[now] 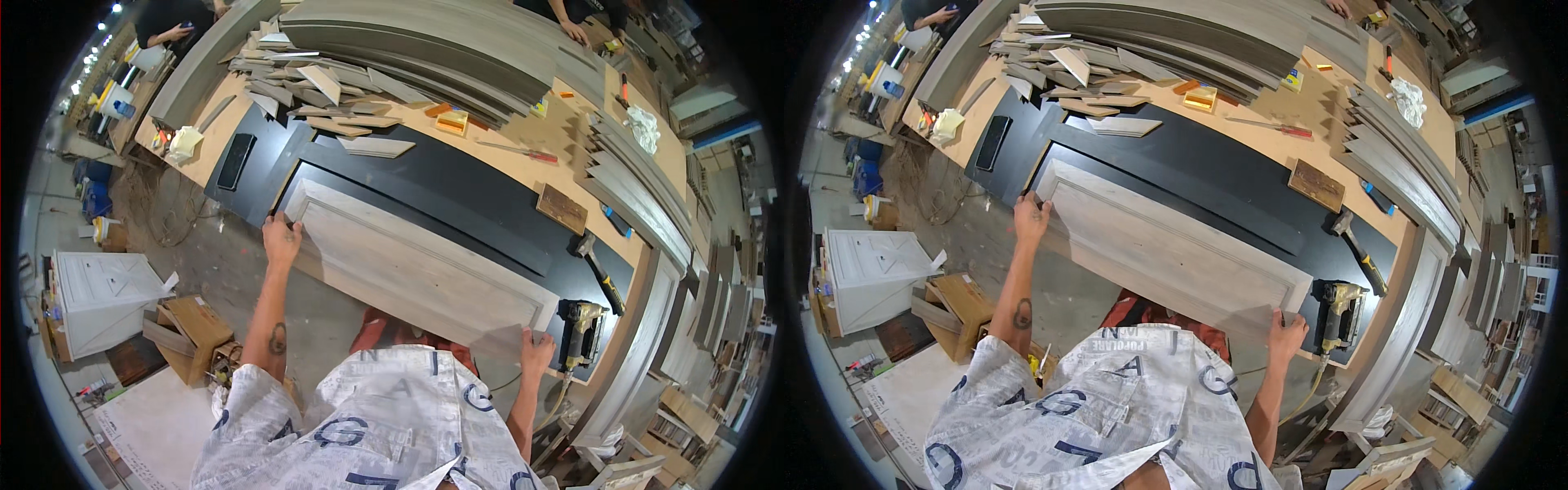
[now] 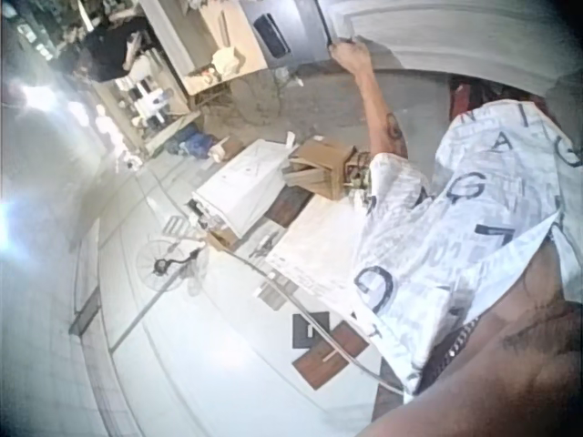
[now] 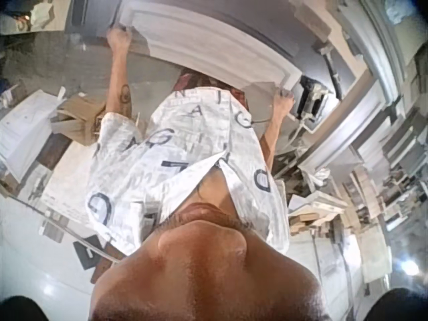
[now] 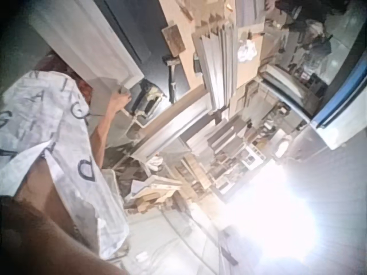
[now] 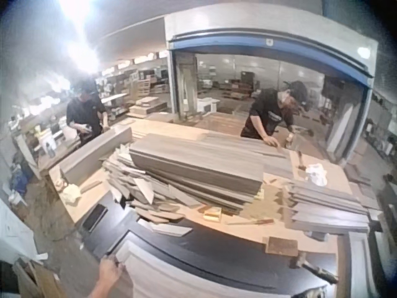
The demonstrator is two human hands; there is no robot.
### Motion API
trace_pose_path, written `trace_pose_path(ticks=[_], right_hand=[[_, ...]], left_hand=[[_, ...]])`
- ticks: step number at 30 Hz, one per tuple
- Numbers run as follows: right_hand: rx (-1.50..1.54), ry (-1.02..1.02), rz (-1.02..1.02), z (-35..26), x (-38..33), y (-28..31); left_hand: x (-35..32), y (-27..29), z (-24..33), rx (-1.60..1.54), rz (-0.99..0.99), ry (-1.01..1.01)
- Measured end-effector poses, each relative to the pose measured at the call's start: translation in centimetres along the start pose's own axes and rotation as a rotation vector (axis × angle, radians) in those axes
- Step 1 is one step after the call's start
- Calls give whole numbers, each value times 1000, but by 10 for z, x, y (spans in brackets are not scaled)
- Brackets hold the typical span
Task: Assembling a wooden panel component for furniture by applying glue and using a nail gun and hammer.
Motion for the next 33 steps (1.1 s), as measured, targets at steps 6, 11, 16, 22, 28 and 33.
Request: trace_pose_path(ticks=[6,11,16,22,28,33], right_hand=[[-48,-56,74,7,1,-8],[-30,-92,51,11,1,-8],[102,-146,83,26,12,1],[147,-80,173,-17,24,48],[26,45,268,-40,166,39],[65,153,426,-73,226,32]], left_hand=[[-5,12,-5,4,45,-21],[-23,8,-27,-88,28,128],[-24,26,-13,-137,-50,272],[25,42,26,-401,67,113],[140,-30,85,-194,58,-36],[207,-74,106,-186,69,-53]])
Point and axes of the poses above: each hand's wrist, its own x-axis towards the middle knuckle, its own y-axis out of the back of the hand, z = x × y, the point moved 1 cm from there along x, towards the middle knuckle, and after that the axes turned 1 degree about z, right-handed, at the moved point
